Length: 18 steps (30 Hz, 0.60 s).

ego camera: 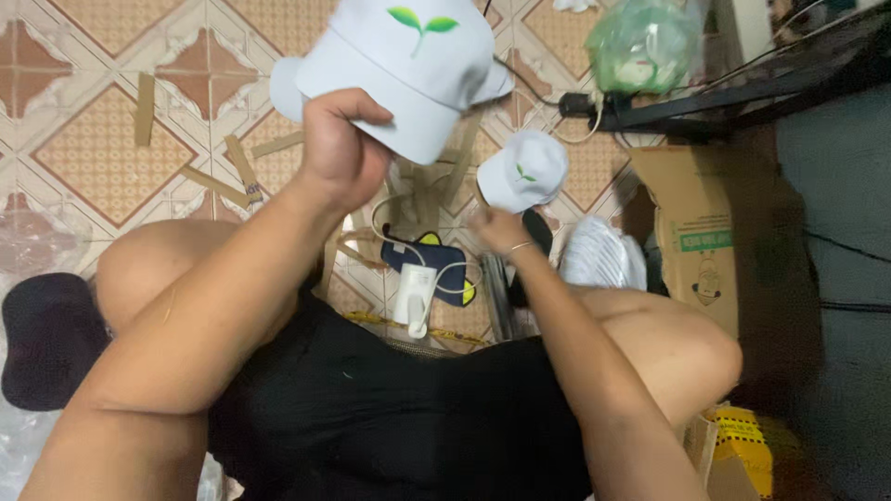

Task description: The person sits on the floor and finishes white baseball caps by inserting a watermelon-patterned fabric insert, using a hairdryer to heat the logo, and spraying the cap with a can. The person repeats this process for multiple caps.

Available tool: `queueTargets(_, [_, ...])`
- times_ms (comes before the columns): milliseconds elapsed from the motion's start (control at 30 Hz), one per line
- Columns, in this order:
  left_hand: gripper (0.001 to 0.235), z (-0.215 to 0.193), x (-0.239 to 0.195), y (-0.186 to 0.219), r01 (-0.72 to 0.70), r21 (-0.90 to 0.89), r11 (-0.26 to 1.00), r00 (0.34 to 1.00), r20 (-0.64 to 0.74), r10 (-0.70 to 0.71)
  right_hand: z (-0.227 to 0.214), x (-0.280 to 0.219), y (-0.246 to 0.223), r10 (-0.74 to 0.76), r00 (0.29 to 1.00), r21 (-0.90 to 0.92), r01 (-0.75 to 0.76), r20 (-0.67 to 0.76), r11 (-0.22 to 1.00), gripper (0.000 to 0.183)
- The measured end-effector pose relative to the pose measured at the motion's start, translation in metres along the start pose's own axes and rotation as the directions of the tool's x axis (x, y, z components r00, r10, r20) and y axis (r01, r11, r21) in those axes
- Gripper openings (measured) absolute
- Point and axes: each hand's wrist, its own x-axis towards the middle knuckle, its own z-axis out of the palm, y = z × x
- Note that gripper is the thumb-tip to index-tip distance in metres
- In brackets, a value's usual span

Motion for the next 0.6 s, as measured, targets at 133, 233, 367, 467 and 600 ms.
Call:
queueTargets(133, [0.047,-0.042,0.020,0.003,-0.037,-0.037,0.999,0.997,-0.064,0.034,0.109,0.013,0.042,0.161,0.950,-0.132,-0.129,0.267,0.983,0.058])
queueTargets(233, [0.038,-0.052,0.022,0.000,-0.073,-0.016,0.997,0.988,-0.136,0.071,0.172,0.016,0.040,-0.144,0.887,-0.441,0.352,0.439,0.826,0.064])
queueTargets(367, [0.044,-0.052,0.019,0.006,-0.058,-0.149,0.987,0.985,-0.169,0.032,0.215,0.008,0.039,-0.007,0.848,-0.309,0.200,0.530,0.930,0.055])
queueTargets(467, [0.055,-0.042,0.018,0.013,-0.123,-0.175,0.977,0.970,-0.231,0.081,0.225,-0.009,0.032,0.038,0.791,-0.234,0.134,0.611,0.963,0.049])
queueTargets(600, [0.065,-0.037,0.011,0.019,-0.186,-0.139,0.973,0.964,-0.220,0.152,0.220,-0.010,0.011,0.086,0.698,-0.095,-0.026,0.711,0.995,0.043])
